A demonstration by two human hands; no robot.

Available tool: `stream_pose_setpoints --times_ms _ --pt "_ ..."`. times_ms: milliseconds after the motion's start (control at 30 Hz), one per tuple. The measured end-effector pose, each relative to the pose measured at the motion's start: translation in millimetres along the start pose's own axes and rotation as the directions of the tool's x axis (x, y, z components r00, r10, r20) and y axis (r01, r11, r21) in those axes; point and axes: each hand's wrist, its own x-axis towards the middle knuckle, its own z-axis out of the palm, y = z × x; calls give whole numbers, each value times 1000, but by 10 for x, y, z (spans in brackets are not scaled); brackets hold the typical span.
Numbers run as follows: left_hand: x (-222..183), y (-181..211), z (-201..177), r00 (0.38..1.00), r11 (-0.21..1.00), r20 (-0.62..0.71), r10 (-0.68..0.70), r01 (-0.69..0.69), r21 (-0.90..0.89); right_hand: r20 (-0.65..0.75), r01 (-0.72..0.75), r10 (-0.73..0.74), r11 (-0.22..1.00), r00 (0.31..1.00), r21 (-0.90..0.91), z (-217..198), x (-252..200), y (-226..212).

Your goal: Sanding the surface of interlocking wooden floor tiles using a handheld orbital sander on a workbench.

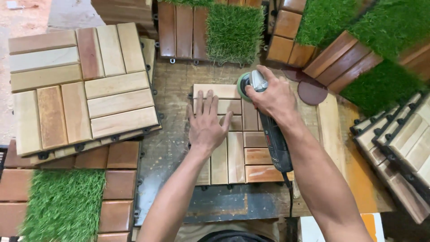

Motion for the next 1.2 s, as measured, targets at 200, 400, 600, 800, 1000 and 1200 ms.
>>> stream_pose_setpoints --times_ms 200,400,600,800,1000,1200 --pt "-4 -179 290 890 919 -411 -195 20 -393 5 86 -86 996 996 0 85 -185 -398" --pt "-11 -210 226 826 824 -480 -295 -34 -565 13 117 -117 993 993 15 166 -173 -601" --pt "-26 -214 262 825 798 -472 -312 -43 -601 -30 237 -236 971 971 15 287 -169 -716" --pt "-46 -216 243 845 764 -420 -331 -21 -645 8 263 -262 965 965 -19 455 -119 -833" --pt "-36 -256 285 827 772 -452 -333 -36 -635 44 270 -269 963 962 -16 538 -133 -957" --pt "-33 -204 185 807 756 -480 -344 -65 -651 30 269 -268 962 963 -45 417 -173 -916"
